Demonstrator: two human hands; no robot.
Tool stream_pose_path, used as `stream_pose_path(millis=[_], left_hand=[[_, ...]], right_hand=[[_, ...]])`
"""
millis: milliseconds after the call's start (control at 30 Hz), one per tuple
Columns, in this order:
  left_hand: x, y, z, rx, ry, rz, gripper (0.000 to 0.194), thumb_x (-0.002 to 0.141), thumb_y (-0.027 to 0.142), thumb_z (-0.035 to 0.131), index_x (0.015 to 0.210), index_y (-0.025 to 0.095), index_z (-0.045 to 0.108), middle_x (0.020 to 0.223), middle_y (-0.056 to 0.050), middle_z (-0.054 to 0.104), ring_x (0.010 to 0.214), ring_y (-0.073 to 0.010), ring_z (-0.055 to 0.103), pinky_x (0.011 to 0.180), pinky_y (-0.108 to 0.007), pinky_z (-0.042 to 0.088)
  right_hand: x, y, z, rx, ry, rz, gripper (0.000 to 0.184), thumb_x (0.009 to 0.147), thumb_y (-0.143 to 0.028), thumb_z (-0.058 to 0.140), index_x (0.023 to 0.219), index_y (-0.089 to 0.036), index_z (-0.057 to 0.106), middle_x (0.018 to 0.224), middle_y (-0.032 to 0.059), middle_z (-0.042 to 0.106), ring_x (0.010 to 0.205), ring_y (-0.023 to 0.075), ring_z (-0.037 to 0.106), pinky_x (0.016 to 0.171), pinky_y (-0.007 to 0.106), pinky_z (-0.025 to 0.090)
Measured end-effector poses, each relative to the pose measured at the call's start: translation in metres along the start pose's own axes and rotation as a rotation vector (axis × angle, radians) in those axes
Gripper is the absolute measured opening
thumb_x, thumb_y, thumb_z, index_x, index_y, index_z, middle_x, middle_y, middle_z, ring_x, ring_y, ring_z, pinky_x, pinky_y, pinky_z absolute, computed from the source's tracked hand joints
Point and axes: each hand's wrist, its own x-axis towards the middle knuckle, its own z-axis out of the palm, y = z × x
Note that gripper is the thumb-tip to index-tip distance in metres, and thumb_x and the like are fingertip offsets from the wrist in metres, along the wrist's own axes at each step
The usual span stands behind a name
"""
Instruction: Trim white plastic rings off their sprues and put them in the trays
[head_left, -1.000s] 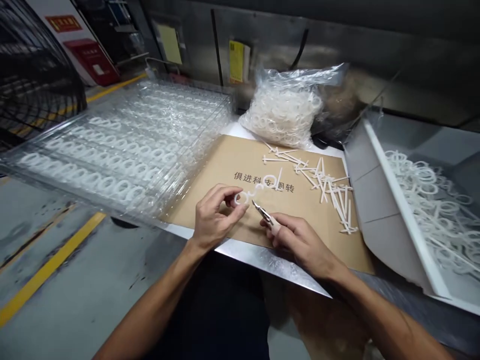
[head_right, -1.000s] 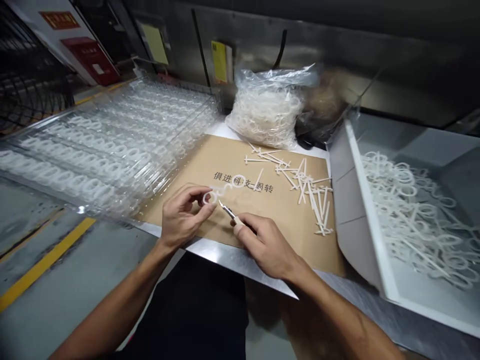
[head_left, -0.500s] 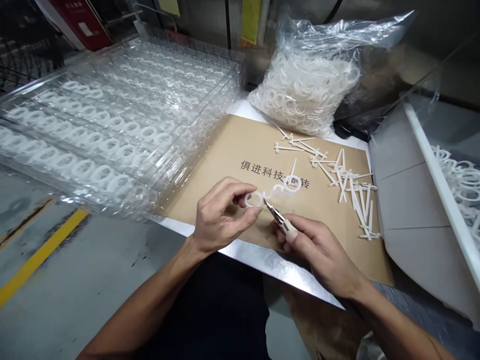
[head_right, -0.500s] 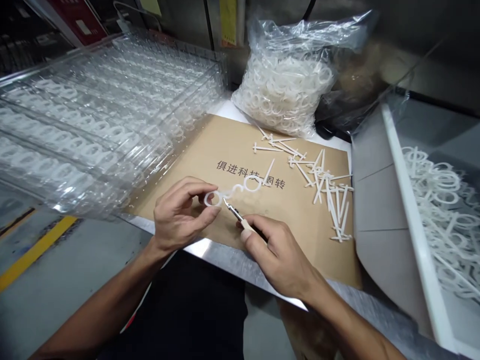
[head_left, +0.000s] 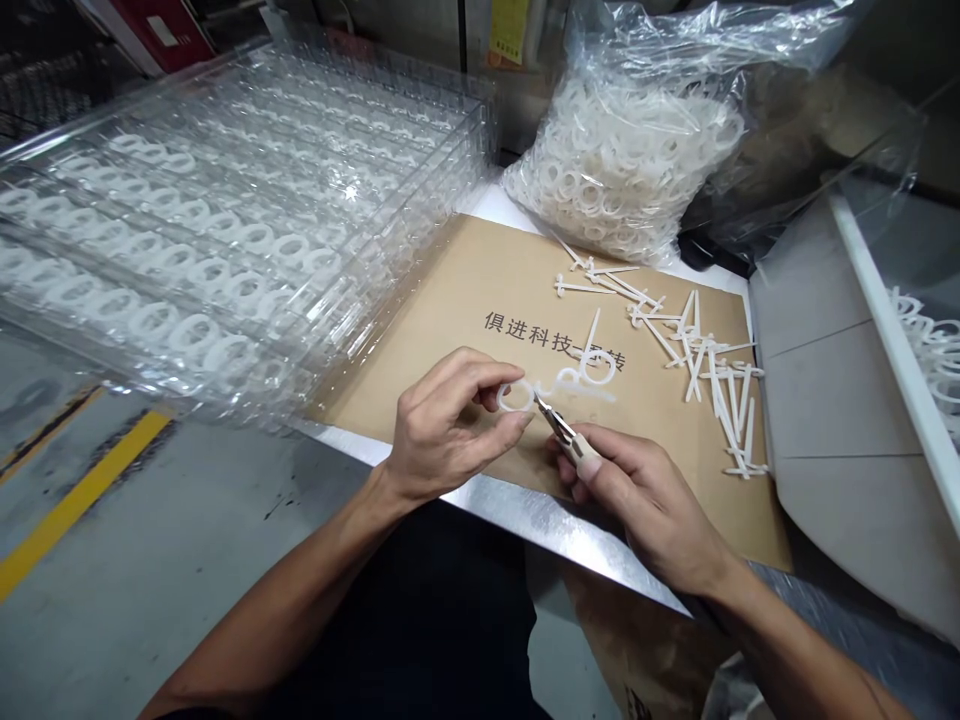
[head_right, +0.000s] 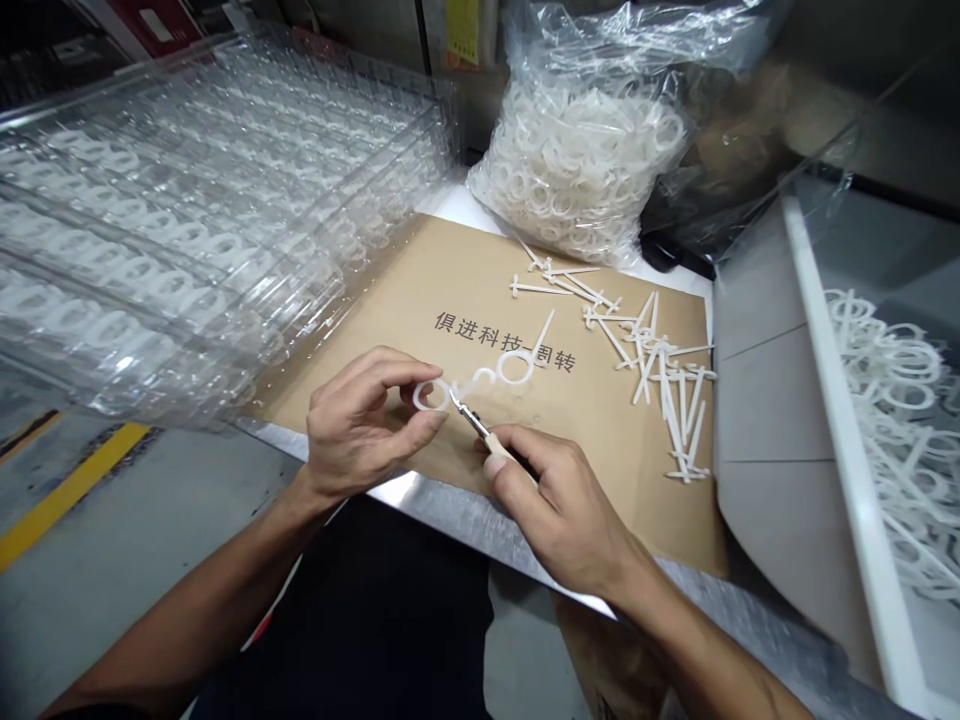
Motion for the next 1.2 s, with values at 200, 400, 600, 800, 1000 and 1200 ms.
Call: stream_pose_path(millis=[200,400,600,800,1000,1200], left_hand=[[0.0001,-0.0001,-0.0002,0.038,-0.006,0.013,0.026,0.087,0.018,0.077,0.112,0.017,0.07,0.087,-0.003,0.068,0.074,-0.0119,0.064,0.065,-0.024,0.055],[-0.001,-0.0011,0.0005,0.044,-0.006,0.028,0.026,0.088,0.019,0.077,0.113,0.018,0.07,0.086,-0.002,0.068,0.074,-0.0119,0.064,0.064,-0.024,0.055],[-0.0022,-0.0023,0.0005,0.023,-0.016,0.019,0.029,0.087,0.018,0.078,0.115,0.018,0.07,0.088,-0.003,0.068,0.075,-0.0116,0.064,0.065,-0.024,0.055],[-0.0012,-0.0024,0.0012,0.014,-0.014,0.032,0.027,0.088,0.018,0.077,0.114,0.017,0.071,0.088,-0.003,0.069,0.073,-0.0109,0.064,0.065,-0.023,0.055],[-0.001,-0.0024,0.0016,0.017,-0.014,0.022,0.026,0.089,0.019,0.077,0.113,0.017,0.072,0.088,-0.003,0.07,0.073,-0.0107,0.064,0.064,-0.023,0.055],[-0.0006,-0.0013,0.0029,0.024,-0.04,0.008,0.021,0.092,0.023,0.075,0.112,0.019,0.072,0.086,-0.002,0.069,0.07,-0.0101,0.063,0.063,-0.023,0.055]], right_hand=[[0.001,0.0014,0.0006,-0.011,0.016,0.025,0.034,0.109,-0.044,0.044,0.095,-0.019,0.063,0.086,0.003,0.061,0.073,0.0177,0.053,0.066,0.031,0.045],[0.0016,0.003,0.0007,-0.007,0.022,0.023,0.036,0.109,-0.045,0.045,0.085,-0.02,0.056,0.086,0.0025,0.061,0.074,0.017,0.054,0.067,0.031,0.045],[0.0018,0.0028,0.0009,-0.025,0.019,0.02,0.036,0.109,-0.043,0.044,0.083,-0.021,0.053,0.087,0.0027,0.062,0.075,0.0175,0.055,0.066,0.032,0.044],[0.0012,0.0015,0.0013,-0.084,0.034,-0.007,0.036,0.11,-0.043,0.042,0.083,-0.021,0.054,0.083,0.0028,0.06,0.071,0.017,0.053,0.063,0.032,0.043],[0.0026,-0.0005,0.004,-0.198,0.051,-0.05,0.037,0.111,-0.04,0.037,0.091,-0.02,0.061,0.076,0.0024,0.057,0.067,0.0177,0.051,0.062,0.032,0.042],[0.0049,0.0012,0.0061,-0.22,0.075,-0.025,0.039,0.111,-0.039,0.036,0.091,-0.019,0.063,0.071,0.0012,0.055,0.062,0.0165,0.05,0.058,0.031,0.04]])
